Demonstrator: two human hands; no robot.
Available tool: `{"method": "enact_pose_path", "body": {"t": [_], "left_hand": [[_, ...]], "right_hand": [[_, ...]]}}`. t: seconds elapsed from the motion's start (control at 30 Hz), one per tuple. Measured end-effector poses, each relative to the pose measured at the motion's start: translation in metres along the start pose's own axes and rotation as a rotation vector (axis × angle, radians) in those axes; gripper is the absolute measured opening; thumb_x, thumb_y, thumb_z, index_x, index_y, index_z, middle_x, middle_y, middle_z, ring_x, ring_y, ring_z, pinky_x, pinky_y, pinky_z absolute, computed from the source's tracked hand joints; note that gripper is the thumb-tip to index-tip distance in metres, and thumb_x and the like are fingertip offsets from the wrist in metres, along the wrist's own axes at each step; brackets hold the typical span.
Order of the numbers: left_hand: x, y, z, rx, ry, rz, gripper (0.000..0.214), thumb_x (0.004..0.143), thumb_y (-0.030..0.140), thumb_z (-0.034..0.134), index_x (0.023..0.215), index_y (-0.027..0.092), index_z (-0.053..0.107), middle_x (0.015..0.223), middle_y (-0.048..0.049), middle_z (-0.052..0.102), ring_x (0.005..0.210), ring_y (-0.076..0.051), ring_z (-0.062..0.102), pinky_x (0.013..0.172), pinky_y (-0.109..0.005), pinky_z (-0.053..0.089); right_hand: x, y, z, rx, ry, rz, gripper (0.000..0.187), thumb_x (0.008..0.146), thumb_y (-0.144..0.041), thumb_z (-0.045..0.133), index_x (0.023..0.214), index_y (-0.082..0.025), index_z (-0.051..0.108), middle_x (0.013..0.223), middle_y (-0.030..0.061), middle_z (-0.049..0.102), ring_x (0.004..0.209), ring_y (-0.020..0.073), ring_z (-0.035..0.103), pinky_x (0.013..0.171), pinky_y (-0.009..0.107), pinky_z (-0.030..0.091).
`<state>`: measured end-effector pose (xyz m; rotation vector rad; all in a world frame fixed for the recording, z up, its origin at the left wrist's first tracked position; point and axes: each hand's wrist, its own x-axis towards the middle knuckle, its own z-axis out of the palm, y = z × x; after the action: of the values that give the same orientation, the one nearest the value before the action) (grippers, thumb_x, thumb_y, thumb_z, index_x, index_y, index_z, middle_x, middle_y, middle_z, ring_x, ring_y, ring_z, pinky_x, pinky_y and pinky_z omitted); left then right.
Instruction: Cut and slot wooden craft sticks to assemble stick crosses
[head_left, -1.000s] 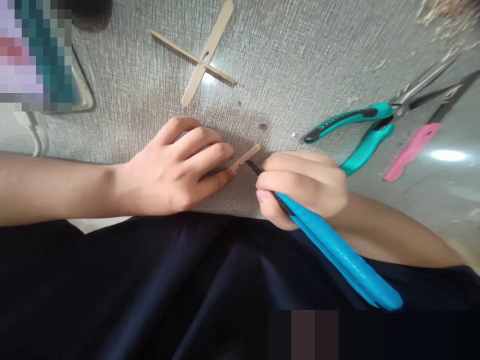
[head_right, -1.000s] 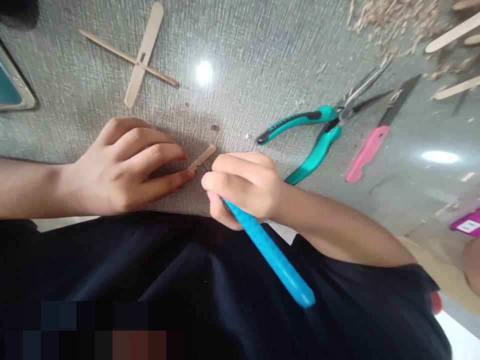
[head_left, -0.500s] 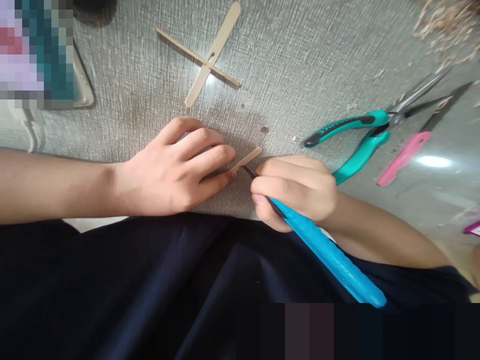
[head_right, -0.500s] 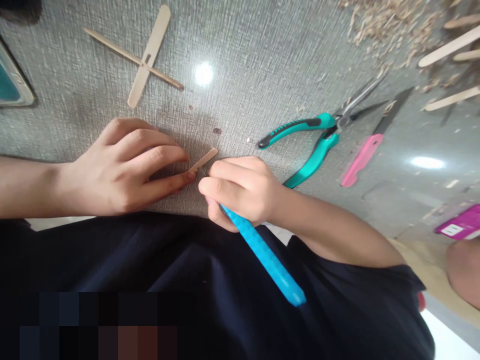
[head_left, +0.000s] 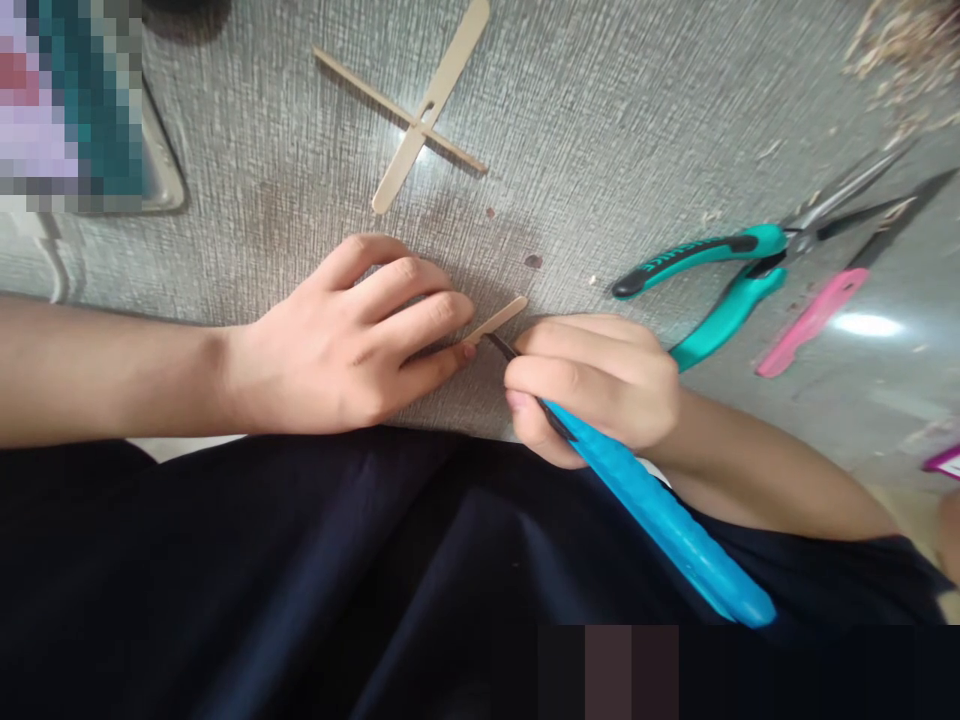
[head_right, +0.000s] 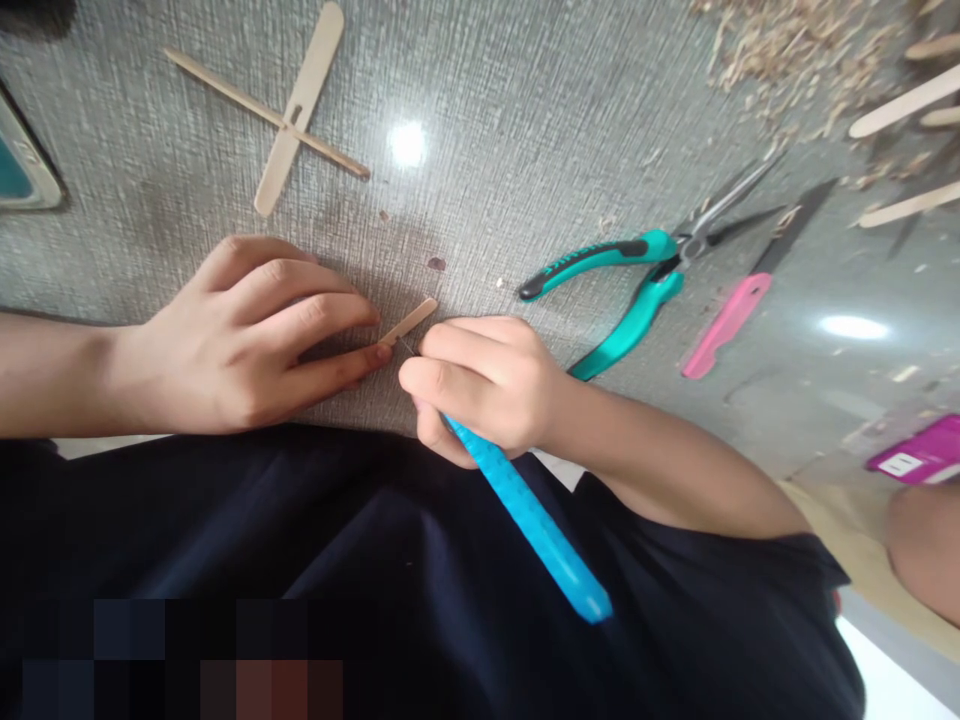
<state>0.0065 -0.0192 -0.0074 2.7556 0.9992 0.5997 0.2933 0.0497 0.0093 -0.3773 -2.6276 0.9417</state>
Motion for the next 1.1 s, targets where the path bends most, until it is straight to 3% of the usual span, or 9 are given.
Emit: {"method": "enact_pose_path", "body": {"t": [0.1,0.23,0.5,0.6,0.8,0.97,1.1], "left_hand": [[-0.001,0.001,-0.001,-0.058,0.004,-0.005,0.019,0.110,0.019,0.067,0.124,0.024,0.080,0.123,-0.0053,0.084,0.118,-0.026,0.080,0.097,-0.049,0.070],[-0.004,0.004,0.004,-0.262,0.007,-0.155,0.023,0.111,0.019,0.066,0.127,0.030,0.078,0.129,-0.0026,0.083,0.124,-0.027,0.080,0.105,-0.055,0.067],[-0.005,0.009,0.011,-0.372,0.081,-0.223,0.014,0.108,0.017,0.071,0.113,0.028,0.078,0.127,-0.0031,0.084,0.124,-0.027,0.080,0.111,-0.054,0.063],[-0.002,0.007,0.006,-0.313,0.085,-0.179,0.009,0.110,0.018,0.070,0.111,0.025,0.077,0.125,-0.0037,0.085,0.122,-0.026,0.079,0.107,-0.051,0.063],[0.000,0.000,-0.001,-0.147,-0.059,-0.104,0.012,0.114,0.025,0.064,0.110,0.027,0.075,0.114,-0.0025,0.083,0.118,-0.025,0.077,0.104,-0.050,0.063],[-0.002,0.002,0.004,-0.085,0.005,-0.059,0.012,0.114,0.025,0.063,0.111,0.025,0.075,0.112,-0.0030,0.082,0.115,-0.025,0.078,0.098,-0.050,0.065],[-0.001,0.003,0.008,-0.064,0.021,-0.083,0.018,0.116,0.024,0.058,0.113,0.025,0.076,0.110,-0.0024,0.080,0.112,-0.024,0.079,0.096,-0.049,0.066]], "right_hand": [[0.000,0.001,-0.001,-0.004,-0.007,0.001,0.023,0.098,-0.007,0.064,0.105,-0.028,0.057,0.077,-0.0026,0.057,0.068,0.0174,0.050,0.061,0.034,0.048],[0.001,0.001,0.000,-0.020,-0.004,-0.019,0.023,0.097,-0.008,0.064,0.102,-0.029,0.056,0.075,-0.0035,0.055,0.066,0.0174,0.050,0.060,0.034,0.047],[0.003,-0.008,0.002,-0.053,0.001,0.018,0.021,0.095,-0.009,0.064,0.100,-0.029,0.057,0.072,-0.0035,0.053,0.063,0.0181,0.051,0.057,0.035,0.047],[0.002,-0.011,0.000,-0.038,-0.005,0.051,0.023,0.094,-0.007,0.065,0.102,-0.028,0.058,0.075,-0.0032,0.054,0.064,0.0179,0.051,0.058,0.035,0.049],[-0.001,-0.010,0.004,-0.081,-0.014,0.039,0.016,0.095,-0.008,0.065,0.099,-0.024,0.063,0.078,-0.0018,0.055,0.068,0.0176,0.050,0.061,0.035,0.050],[-0.005,-0.010,0.015,-0.182,0.078,-0.037,0.013,0.102,-0.015,0.060,0.094,-0.026,0.060,0.073,-0.0022,0.051,0.065,0.0181,0.048,0.056,0.034,0.046],[-0.009,-0.013,0.015,-0.180,0.130,-0.063,0.015,0.099,-0.012,0.064,0.104,-0.025,0.060,0.076,-0.0018,0.060,0.069,0.0176,0.058,0.061,0.033,0.055]]}}
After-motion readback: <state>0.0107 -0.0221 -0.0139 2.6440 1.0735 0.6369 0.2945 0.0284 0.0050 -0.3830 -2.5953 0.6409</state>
